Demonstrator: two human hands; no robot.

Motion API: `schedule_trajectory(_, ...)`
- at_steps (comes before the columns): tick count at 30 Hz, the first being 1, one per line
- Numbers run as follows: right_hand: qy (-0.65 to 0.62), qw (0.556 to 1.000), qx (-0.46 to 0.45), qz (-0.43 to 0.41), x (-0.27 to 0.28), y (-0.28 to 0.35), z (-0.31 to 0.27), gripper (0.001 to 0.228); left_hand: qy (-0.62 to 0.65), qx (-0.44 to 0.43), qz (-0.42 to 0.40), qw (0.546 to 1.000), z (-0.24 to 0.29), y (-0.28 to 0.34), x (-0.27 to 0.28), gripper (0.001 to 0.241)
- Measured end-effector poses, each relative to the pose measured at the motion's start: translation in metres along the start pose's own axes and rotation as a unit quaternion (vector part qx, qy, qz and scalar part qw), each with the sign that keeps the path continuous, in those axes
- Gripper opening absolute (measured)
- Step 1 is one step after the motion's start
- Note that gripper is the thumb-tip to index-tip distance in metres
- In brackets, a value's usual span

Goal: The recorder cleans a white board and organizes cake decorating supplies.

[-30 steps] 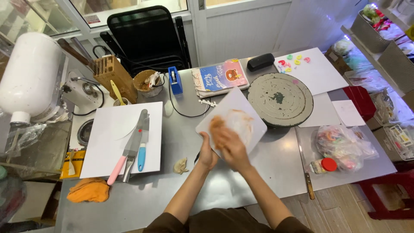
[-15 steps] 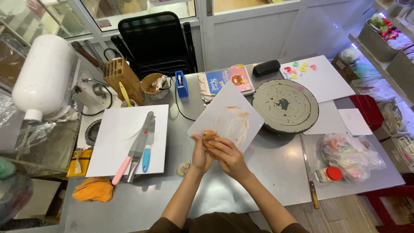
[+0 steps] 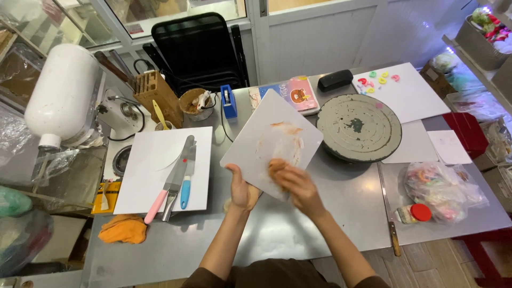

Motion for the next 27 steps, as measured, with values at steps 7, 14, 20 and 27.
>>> schedule_trajectory(7,0.051,0.985,-0.132,0.101,0.06,-0.049,0.032,0.038,-0.029,0.025,0.023,0.999,-0.011,0.013,-0.009,0.092)
schedule_trajectory(14,-0.065,0.996,-0.053,0.006,0.014,0.001,-0.005,0.037,-0.012,-0.046,0.005,0.999,0.019,0.008,-0.008,0.089)
schedule_trajectory(20,0.033,0.99,-0.115,0.069,0.048,-0.031,0.035,0.037,-0.016,-0.008,0.035,0.999,-0.005,0.014,-0.005,0.088)
schedule_trajectory(27,-0.081,0.995,-0.05,-0.017,0.006,0.003,-0.013,0.036,0.009,0.004,0.027,1.0,-0.004,0.001,0.003,0.092)
Point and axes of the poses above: each hand's wrist, its own y-axis away from the middle knuckle, its own x-axis out of the back of the hand, z = x × y, the point moved 8 cm from there along -y, towards the middle knuckle, and after that the axes turned 2 degrees about z, right-handed, at the moved point
